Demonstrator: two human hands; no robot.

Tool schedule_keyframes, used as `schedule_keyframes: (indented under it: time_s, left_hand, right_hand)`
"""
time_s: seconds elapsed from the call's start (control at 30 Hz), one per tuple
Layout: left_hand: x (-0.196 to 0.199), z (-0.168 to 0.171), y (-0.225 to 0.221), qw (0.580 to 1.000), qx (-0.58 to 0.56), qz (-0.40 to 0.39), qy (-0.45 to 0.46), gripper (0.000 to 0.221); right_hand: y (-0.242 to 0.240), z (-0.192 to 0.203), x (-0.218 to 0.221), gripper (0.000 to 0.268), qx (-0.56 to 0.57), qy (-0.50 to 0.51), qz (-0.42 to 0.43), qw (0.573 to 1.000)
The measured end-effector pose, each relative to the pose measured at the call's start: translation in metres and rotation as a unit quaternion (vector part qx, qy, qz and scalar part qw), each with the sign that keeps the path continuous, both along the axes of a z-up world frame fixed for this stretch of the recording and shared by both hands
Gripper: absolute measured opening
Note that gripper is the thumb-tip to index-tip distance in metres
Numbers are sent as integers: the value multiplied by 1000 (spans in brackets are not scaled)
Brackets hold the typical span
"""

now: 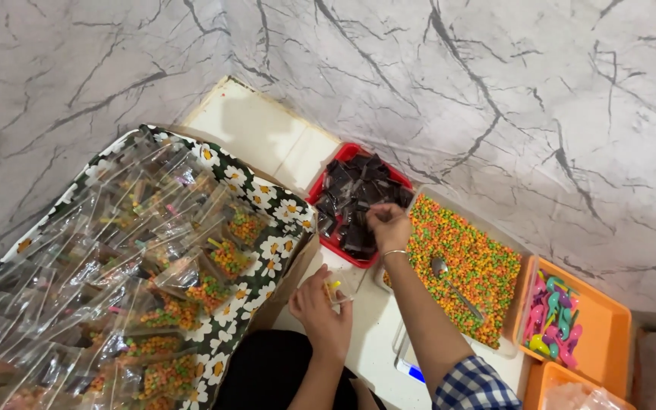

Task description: Packaging small multi-colored candies into plastic bags using a spoon and a digital scale for portion control.

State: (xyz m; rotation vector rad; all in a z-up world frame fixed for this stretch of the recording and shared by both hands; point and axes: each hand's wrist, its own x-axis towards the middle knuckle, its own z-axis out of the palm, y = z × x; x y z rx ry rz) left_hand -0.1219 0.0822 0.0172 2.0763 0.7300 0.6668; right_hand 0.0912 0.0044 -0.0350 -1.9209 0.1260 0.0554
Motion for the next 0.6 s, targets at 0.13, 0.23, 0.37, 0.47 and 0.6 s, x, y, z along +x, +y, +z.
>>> schedule_keyframes:
  time_s: [0.13, 0.23, 0.37, 0.47, 0.6]
  left_hand:
    - [0, 0, -1, 1000, 13, -3, -18, 57]
    - [0, -1, 0, 1000, 30, 0, -6, 50]
    - [0, 0, 0, 999, 28, 0, -16, 53]
    - [0, -3, -1, 1000, 18, -4, -4, 56]
    - [1, -2, 0, 1000, 3, -6, 10, 57]
  right_hand:
    - [-14, -8, 9, 21, 29, 9, 53, 998]
    - [-14, -9, -1, 14, -261, -100, 143, 949]
    - [-9, -25, -20, 16, -445, -203, 245, 837]
    - [-2, -35, -33, 40, -514, -60, 332, 788]
    - [12, -24, -42, 39, -522, 47, 300, 797]
